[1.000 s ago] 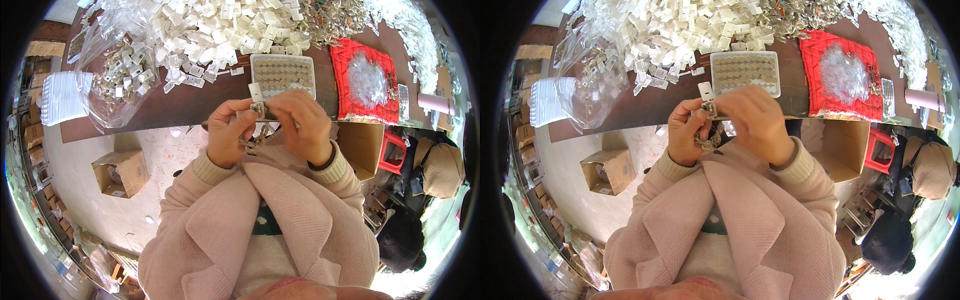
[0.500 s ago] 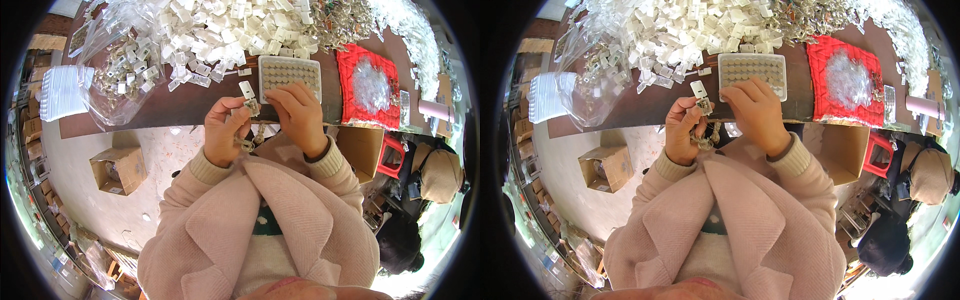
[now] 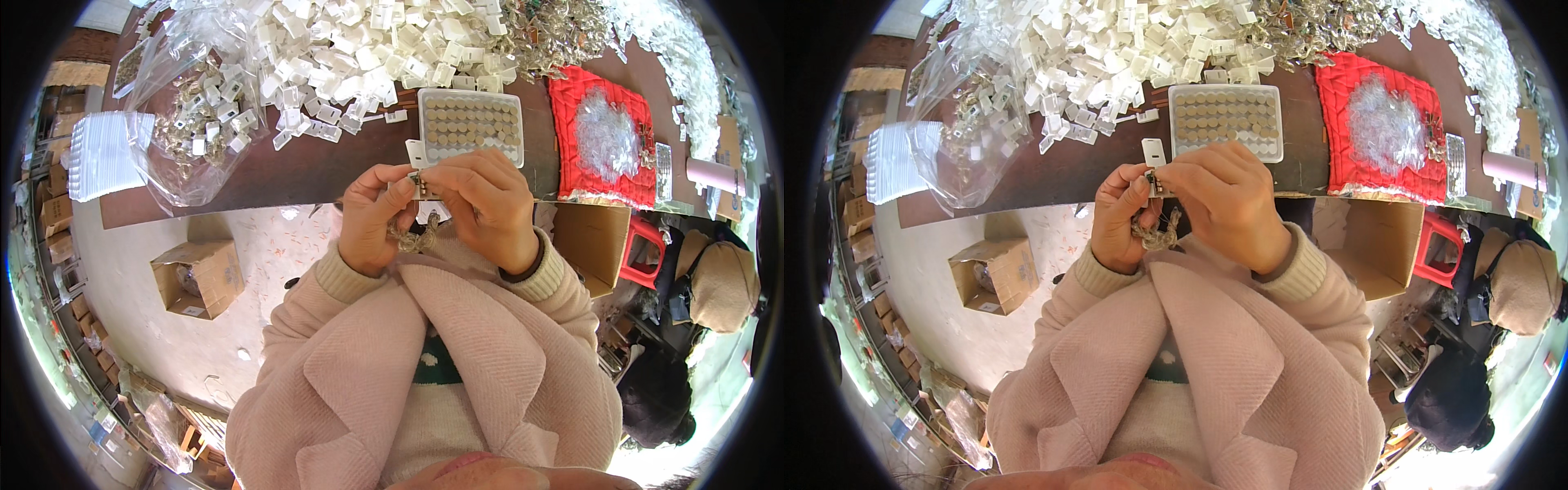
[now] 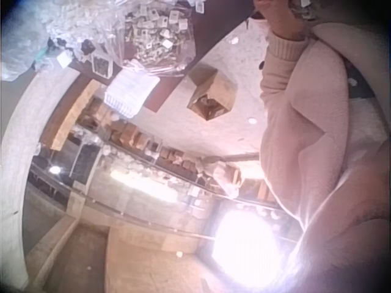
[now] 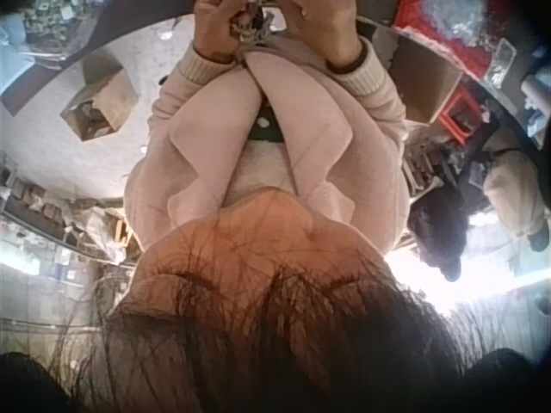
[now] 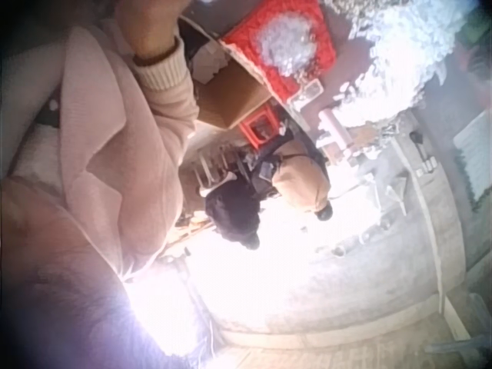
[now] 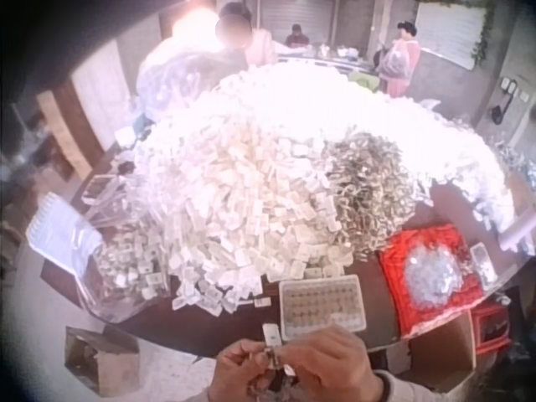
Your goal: The person repeatedly picks small white plastic housings and metal contacts from a table, inserts the contacts into the housings, and places the assembled units into a compartmentalized tray. The process is repeated continuously with both hands.
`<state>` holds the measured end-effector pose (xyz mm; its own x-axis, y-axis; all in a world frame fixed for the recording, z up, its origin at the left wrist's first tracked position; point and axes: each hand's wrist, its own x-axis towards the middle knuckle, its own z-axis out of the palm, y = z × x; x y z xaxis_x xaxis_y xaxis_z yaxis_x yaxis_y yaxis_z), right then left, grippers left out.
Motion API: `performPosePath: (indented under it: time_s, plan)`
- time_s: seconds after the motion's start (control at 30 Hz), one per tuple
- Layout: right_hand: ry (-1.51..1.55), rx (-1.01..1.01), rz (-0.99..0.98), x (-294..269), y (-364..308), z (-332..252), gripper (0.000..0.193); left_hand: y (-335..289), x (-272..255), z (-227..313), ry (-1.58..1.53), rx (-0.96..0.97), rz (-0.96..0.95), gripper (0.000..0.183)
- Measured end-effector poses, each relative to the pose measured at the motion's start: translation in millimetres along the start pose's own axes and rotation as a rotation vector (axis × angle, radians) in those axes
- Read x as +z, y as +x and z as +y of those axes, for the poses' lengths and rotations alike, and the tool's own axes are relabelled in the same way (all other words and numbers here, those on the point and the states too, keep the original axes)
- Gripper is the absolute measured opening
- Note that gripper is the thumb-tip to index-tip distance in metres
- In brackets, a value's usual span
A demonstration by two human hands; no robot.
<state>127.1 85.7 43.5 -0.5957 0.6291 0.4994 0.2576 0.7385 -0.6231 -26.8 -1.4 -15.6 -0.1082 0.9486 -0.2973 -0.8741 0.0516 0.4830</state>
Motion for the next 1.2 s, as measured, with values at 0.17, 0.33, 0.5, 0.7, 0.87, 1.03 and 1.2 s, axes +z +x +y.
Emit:
performPosePath:
  time_s: [0.17,0.33,0.5,0.7,0.87,1.03,1.2]
  plan:
    - [0.014,-0.011,-0.014,-1.6,-5.8,-8.7,0.026,0.1,2.7,-1.2,0.004,0.022,0.003,0.014]
    - [0.207,0.116,0.094,-4.8,-8.4,-10.4,0.028,-1.0,5.8,1.3,0.004,-0.045,-0.038,0.014]
    - [1.111,0.854,0.047,1.4,-6.0,0.4,0.019,-3.2,9.0,1.0,-0.004,-0.174,-0.121,0.016]
    - [0.809,0.304,0.164,5.3,-12.0,0.7,0.023,-7.3,14.0,-2.8,-0.137,-0.152,-0.106,0.018]
    - [0.536,0.017,0.096,1.5,-11.5,4.9,0.032,-8.9,20.8,-5.7,-0.223,-0.161,-0.026,0.016]
    - [0.43,-0.038,0.168,11.1,-12.9,3.4,0.03,-8.2,20.6,-7.3,-0.261,-0.163,-0.112,0.016]
    - [0.442,-0.015,0.243,17.9,-14.8,2.8,0.03,-7.7,17.8,-13.6,-0.336,-0.21,-0.112,0.015]
